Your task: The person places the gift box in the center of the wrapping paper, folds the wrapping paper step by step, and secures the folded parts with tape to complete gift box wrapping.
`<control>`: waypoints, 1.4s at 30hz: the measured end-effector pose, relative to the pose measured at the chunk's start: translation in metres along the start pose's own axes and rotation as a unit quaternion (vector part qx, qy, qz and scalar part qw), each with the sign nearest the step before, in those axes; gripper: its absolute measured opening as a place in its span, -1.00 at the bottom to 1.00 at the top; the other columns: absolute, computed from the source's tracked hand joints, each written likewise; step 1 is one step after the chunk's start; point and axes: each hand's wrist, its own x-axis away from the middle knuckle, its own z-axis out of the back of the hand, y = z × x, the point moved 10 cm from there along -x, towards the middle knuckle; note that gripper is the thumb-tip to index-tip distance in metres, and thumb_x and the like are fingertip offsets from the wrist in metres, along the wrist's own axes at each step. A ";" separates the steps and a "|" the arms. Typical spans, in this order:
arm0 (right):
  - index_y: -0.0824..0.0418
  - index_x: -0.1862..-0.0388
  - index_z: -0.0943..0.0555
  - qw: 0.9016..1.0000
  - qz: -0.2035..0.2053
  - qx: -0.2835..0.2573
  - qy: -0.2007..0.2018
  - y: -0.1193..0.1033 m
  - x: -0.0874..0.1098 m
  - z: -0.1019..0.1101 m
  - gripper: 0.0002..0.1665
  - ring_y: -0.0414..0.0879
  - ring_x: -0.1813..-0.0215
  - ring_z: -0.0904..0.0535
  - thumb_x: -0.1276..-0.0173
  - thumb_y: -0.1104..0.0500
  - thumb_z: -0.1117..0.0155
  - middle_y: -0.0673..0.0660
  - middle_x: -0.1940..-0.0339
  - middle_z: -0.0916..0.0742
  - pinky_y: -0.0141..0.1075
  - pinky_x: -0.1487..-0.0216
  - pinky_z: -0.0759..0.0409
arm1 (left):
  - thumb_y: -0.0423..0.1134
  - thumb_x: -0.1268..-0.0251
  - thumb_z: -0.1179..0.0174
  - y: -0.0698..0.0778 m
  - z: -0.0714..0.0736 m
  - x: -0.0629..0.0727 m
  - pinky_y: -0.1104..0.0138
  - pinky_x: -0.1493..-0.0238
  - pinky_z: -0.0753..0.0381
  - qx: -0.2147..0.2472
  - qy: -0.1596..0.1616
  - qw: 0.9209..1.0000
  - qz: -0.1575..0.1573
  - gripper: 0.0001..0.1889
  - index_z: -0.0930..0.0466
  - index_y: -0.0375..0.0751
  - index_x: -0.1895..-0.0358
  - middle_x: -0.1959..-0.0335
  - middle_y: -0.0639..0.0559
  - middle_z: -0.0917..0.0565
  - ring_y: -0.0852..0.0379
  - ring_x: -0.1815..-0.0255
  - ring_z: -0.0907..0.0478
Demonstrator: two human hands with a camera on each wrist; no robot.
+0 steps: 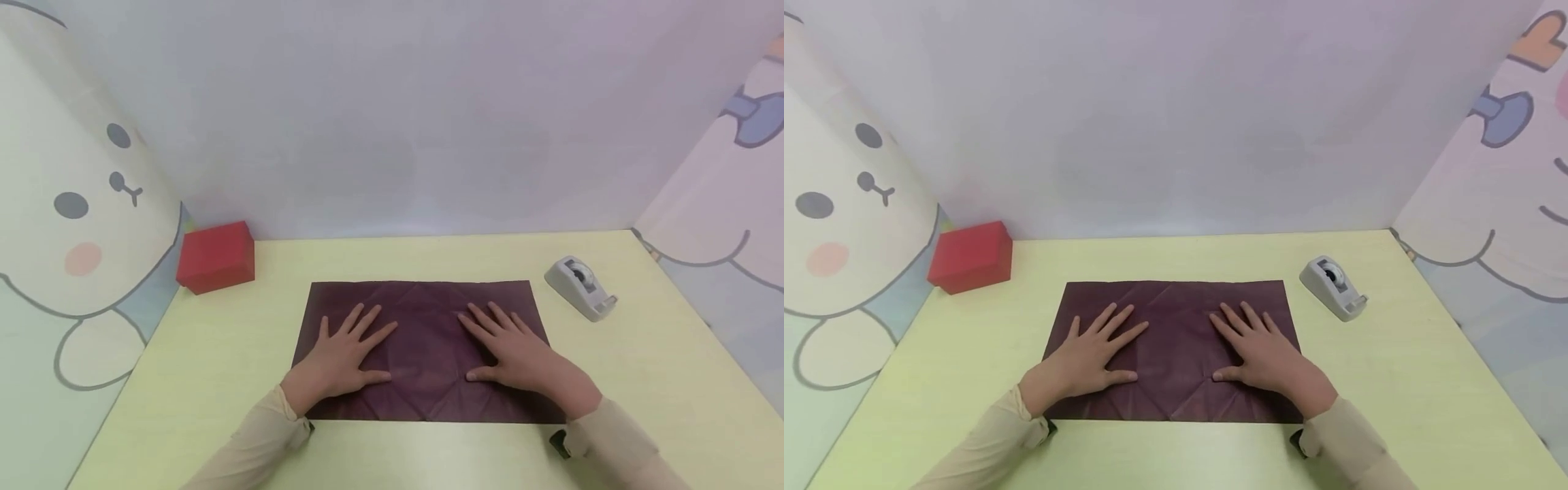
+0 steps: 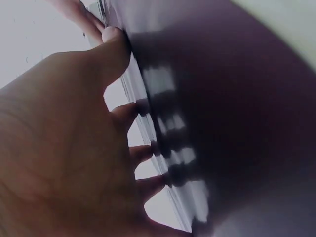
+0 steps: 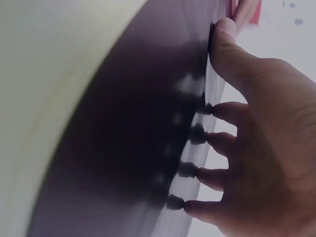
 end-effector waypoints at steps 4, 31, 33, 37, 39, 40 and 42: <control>0.08 -0.71 -0.16 0.999 -0.013 -0.030 0.005 0.013 0.009 0.002 0.17 0.44 -0.71 0.01 -0.30 -0.37 -0.40 0.28 -0.74 -0.18 0.45 -0.58 0.02 | 0.37 -0.41 -0.15 -0.015 0.008 0.010 -0.59 -0.41 -0.03 -0.004 0.018 1.000 0.009 -0.14 -0.10 0.25 -0.68 -0.75 -0.08 0.00 -0.30 -0.76 0.11; 0.13 -0.71 -0.16 0.996 -0.017 -0.084 0.000 0.019 0.013 0.002 0.17 0.49 -0.71 0.10 -0.29 -0.30 -0.44 0.33 -0.74 -0.12 0.50 -0.56 0.17 | -0.26 -0.53 0.04 -0.215 0.156 0.088 -0.40 -0.06 -0.37 0.033 0.363 0.898 0.248 -0.56 -0.40 -0.57 -0.26 -0.16 -0.64 -0.42 -0.64 -0.12 -0.34; 0.14 -0.70 -0.16 0.996 -0.016 -0.085 0.002 0.018 0.013 0.003 0.17 0.49 -0.71 0.10 -0.29 -0.29 -0.45 0.34 -0.74 -0.13 0.51 -0.55 0.17 | -0.22 -0.56 0.08 -0.231 0.159 0.090 -0.39 -0.02 -0.38 0.039 0.347 0.897 0.272 -0.52 -0.36 -0.60 -0.28 -0.18 -0.67 -0.39 -0.65 -0.11 -0.32; 0.15 -0.70 -0.17 0.996 -0.016 -0.084 0.004 0.018 0.014 0.003 0.16 0.49 -0.70 0.10 -0.29 -0.26 -0.46 0.35 -0.73 -0.13 0.51 -0.55 0.17 | -0.13 -0.60 0.18 -0.263 0.155 0.089 -0.40 0.02 -0.38 0.054 0.296 0.899 0.319 -0.42 -0.25 -0.69 -0.31 -0.18 -0.71 -0.30 -0.63 -0.09 -0.26; 0.16 -0.70 -0.17 0.996 -0.016 -0.085 0.004 0.018 0.014 0.003 0.16 0.49 -0.70 0.10 -0.29 -0.26 -0.46 0.35 -0.73 -0.13 0.51 -0.55 0.17 | -0.09 -0.62 0.21 -0.277 0.152 0.090 -0.41 -0.02 -0.37 0.070 0.278 0.897 0.337 -0.37 -0.19 -0.70 -0.37 -0.21 -0.73 -0.28 -0.64 -0.12 -0.25; 0.16 -0.70 -0.17 0.996 -0.016 -0.085 0.005 0.018 0.014 0.003 0.16 0.49 -0.70 0.10 -0.29 -0.26 -0.46 0.35 -0.73 -0.13 0.51 -0.55 0.16 | -0.07 -0.62 0.23 -0.283 0.151 0.090 -0.43 -0.03 -0.36 0.077 0.271 0.895 0.344 -0.35 -0.16 -0.69 -0.40 -0.23 -0.74 -0.26 -0.65 -0.14 -0.24; 0.16 -0.70 -0.17 0.996 -0.015 -0.086 0.004 0.019 0.014 0.002 0.16 0.50 -0.70 0.10 -0.29 -0.26 -0.46 0.35 -0.73 -0.13 0.51 -0.55 0.17 | -0.05 -0.63 0.26 -0.293 0.148 0.092 -0.43 -0.09 -0.34 0.094 0.260 0.892 0.358 -0.31 -0.10 -0.65 -0.48 -0.28 -0.75 -0.24 -0.67 -0.20 -0.23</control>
